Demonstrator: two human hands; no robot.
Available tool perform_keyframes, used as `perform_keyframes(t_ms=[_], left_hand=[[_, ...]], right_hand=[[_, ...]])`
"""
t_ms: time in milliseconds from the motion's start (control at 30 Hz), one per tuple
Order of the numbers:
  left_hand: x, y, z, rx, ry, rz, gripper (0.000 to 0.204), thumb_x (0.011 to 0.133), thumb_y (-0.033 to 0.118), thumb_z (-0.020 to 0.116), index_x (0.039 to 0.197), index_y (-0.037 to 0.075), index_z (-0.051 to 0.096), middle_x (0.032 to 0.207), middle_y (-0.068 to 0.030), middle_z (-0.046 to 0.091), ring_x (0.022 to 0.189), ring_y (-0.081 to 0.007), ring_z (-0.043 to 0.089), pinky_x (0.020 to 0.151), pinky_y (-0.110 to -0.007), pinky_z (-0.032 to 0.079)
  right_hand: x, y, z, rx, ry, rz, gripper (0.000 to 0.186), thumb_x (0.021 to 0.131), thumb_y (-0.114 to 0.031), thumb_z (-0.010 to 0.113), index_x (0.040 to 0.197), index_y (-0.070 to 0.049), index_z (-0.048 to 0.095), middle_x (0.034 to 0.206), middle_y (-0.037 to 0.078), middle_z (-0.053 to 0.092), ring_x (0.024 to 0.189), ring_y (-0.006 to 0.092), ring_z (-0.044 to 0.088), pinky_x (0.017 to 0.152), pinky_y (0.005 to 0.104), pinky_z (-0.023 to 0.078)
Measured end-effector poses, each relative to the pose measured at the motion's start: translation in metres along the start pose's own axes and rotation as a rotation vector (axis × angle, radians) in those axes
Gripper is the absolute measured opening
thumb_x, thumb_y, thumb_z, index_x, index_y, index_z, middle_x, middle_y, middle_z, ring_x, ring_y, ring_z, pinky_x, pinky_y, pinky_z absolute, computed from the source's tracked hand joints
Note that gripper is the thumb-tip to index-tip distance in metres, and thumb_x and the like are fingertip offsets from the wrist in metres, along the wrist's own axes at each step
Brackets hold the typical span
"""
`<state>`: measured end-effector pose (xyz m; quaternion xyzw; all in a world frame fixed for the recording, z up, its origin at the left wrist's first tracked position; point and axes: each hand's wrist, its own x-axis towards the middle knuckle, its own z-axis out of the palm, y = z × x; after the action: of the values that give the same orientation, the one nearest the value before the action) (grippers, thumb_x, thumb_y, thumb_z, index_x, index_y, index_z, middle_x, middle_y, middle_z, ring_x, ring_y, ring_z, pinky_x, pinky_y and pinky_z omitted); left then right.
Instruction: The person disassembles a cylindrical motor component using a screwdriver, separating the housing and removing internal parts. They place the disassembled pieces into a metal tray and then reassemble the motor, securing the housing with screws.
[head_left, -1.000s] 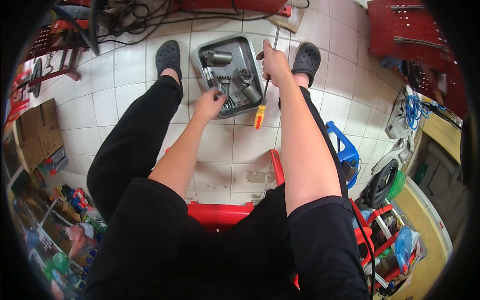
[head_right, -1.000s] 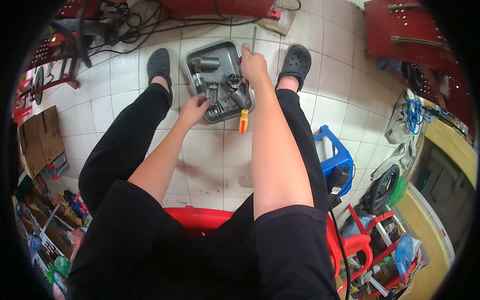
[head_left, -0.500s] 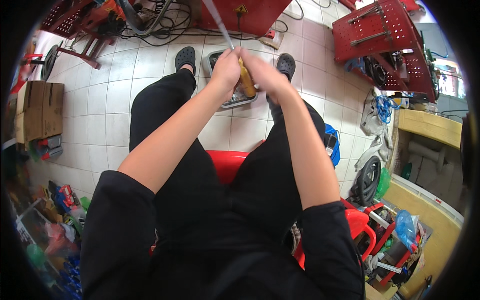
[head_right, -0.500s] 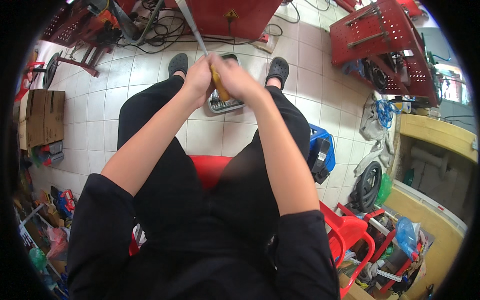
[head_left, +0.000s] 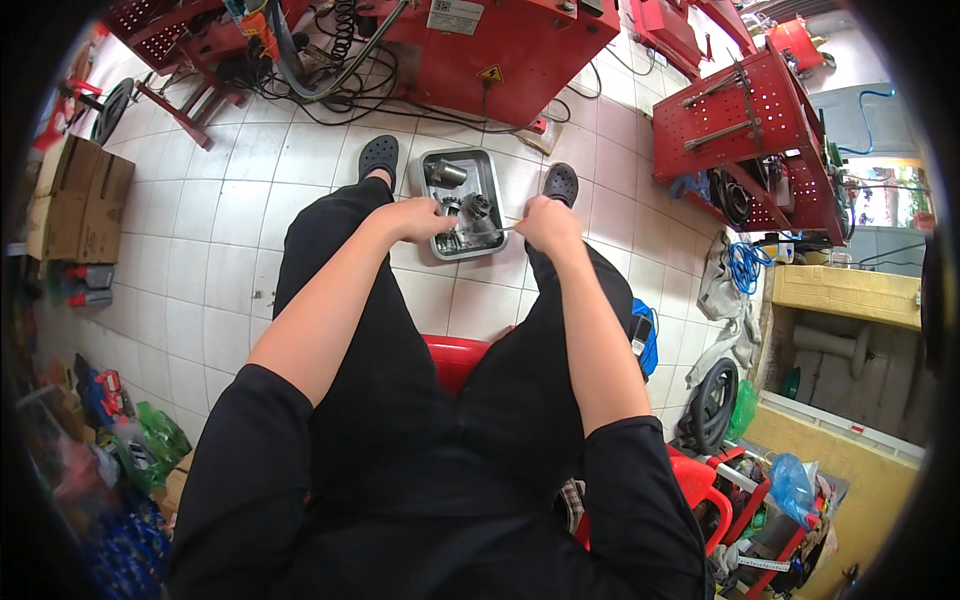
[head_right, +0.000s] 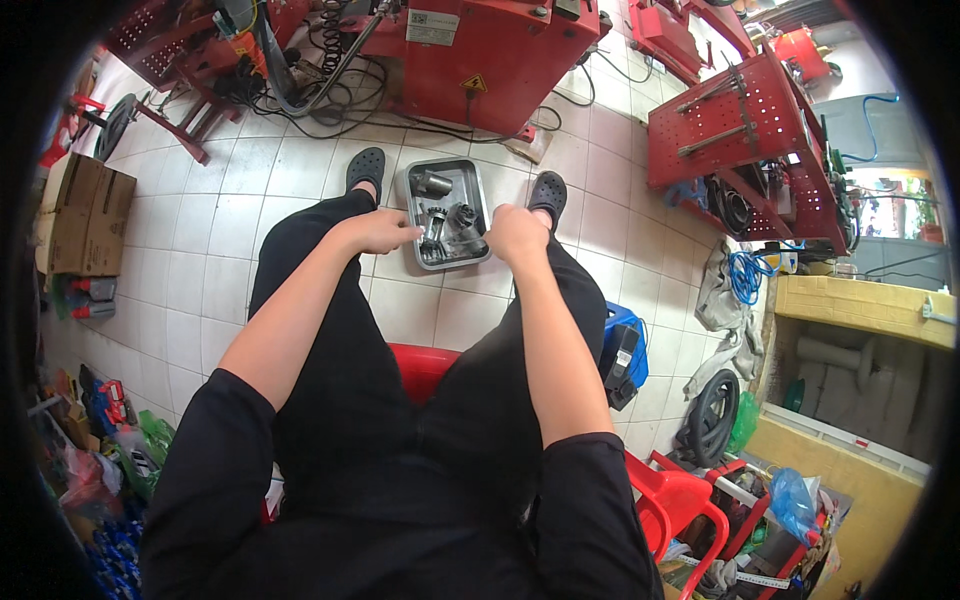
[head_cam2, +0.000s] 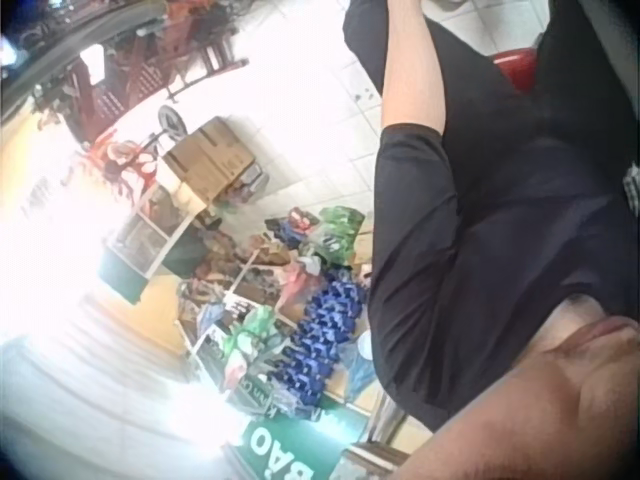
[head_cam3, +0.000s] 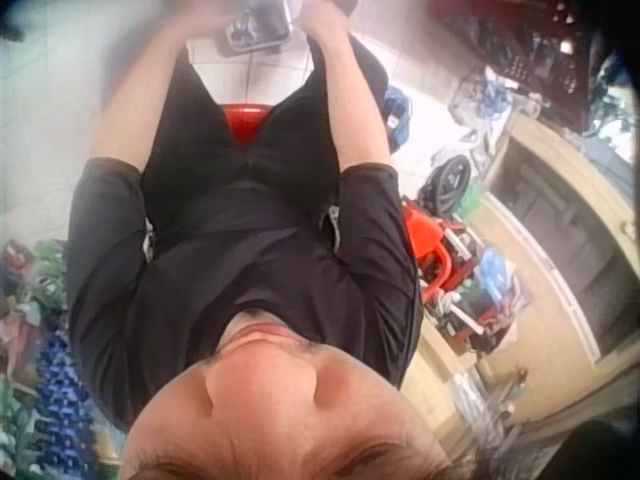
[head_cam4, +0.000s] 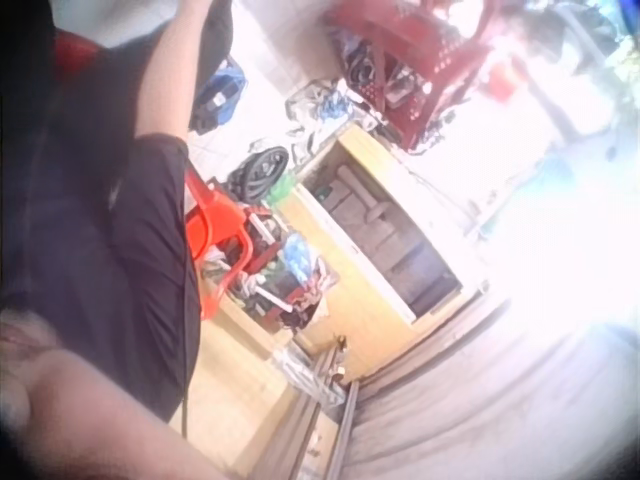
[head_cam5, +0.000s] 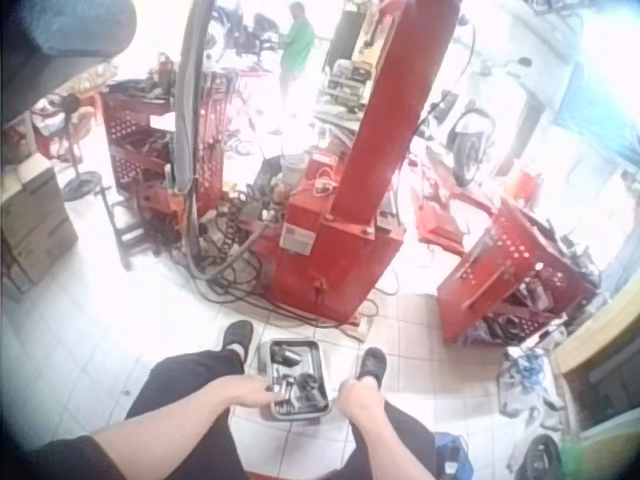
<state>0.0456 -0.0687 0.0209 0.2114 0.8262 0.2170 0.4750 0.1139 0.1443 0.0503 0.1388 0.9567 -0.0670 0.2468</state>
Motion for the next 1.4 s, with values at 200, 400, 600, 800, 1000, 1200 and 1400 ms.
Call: perform_keyframes(t_ms=[200,400,600,800,1000,1200,1400], left_hand=[[0.039,0.003,0.017,-0.108,0.058,0.141,0.056,0.087,0.047,0.048,0.11,-0.003,0.055,0.085,-0.0134,0.061,0.073,-0.02,0.058,0.067,-0.032,0.047],[0.045,0.004,0.023,-0.152,0.026,0.078,0.057,0.087,0.049,0.049,0.111,-0.003,0.054,0.083,-0.0109,0.061,0.068,-0.0179,0.056,0.064,-0.031,0.046],[0.046,0.005,0.022,-0.15,0.027,0.062,0.058,0.087,0.05,0.049,0.111,-0.002,0.054,0.082,-0.0099,0.06,0.067,-0.0172,0.055,0.062,-0.031,0.046],[0.048,0.005,0.025,-0.184,0.019,0.043,0.059,0.086,0.05,0.05,0.111,-0.003,0.053,0.082,-0.0095,0.059,0.066,-0.0161,0.054,0.06,-0.03,0.045],[0.051,0.0,0.027,-0.187,0.024,0.041,0.06,0.086,0.051,0.05,0.111,-0.004,0.053,0.082,-0.0092,0.058,0.065,-0.0162,0.054,0.059,-0.03,0.045],[0.049,0.0,0.028,-0.165,0.034,0.061,0.06,0.085,0.051,0.051,0.11,-0.004,0.054,0.083,-0.0094,0.059,0.065,-0.0164,0.054,0.059,-0.03,0.045],[0.049,0.0,0.028,-0.168,0.044,0.05,0.061,0.085,0.051,0.051,0.11,-0.004,0.053,0.084,-0.0102,0.059,0.066,-0.0169,0.054,0.061,-0.03,0.046]], right_hand=[[0.04,0.004,0.065,-0.003,0.045,-0.048,0.025,0.084,-0.019,0.047,0.095,-0.004,0.063,0.093,0.019,0.065,0.09,0.0335,0.064,0.077,0.0426,0.051],[0.05,0.003,0.103,0.035,0.015,-0.012,0.023,0.087,-0.016,0.042,0.094,-0.005,0.062,0.095,0.018,0.065,0.09,0.0326,0.064,0.076,0.0427,0.052],[0.054,0.004,0.117,0.081,-0.052,-0.01,0.026,0.089,-0.015,0.04,0.099,-0.004,0.061,0.099,0.018,0.064,0.095,0.0325,0.063,0.08,0.0396,0.051],[0.051,0.004,0.117,0.068,-0.093,0.001,0.026,0.088,-0.014,0.041,0.103,-0.005,0.061,0.103,0.017,0.064,0.096,0.0311,0.063,0.081,0.038,0.051],[0.053,0.006,0.12,0.074,-0.072,0.046,0.025,0.088,-0.014,0.042,0.102,-0.005,0.061,0.104,0.016,0.064,0.097,0.0299,0.063,0.08,0.0379,0.052],[0.053,0.006,0.119,0.07,-0.077,0.084,0.026,0.088,-0.015,0.042,0.103,-0.005,0.062,0.105,0.016,0.064,0.097,0.0298,0.063,0.08,0.0381,0.052],[0.054,0.009,0.121,0.057,-0.076,0.138,0.029,0.089,-0.016,0.041,0.106,-0.005,0.062,0.108,0.014,0.064,0.099,0.0289,0.062,0.08,0.038,0.052]])
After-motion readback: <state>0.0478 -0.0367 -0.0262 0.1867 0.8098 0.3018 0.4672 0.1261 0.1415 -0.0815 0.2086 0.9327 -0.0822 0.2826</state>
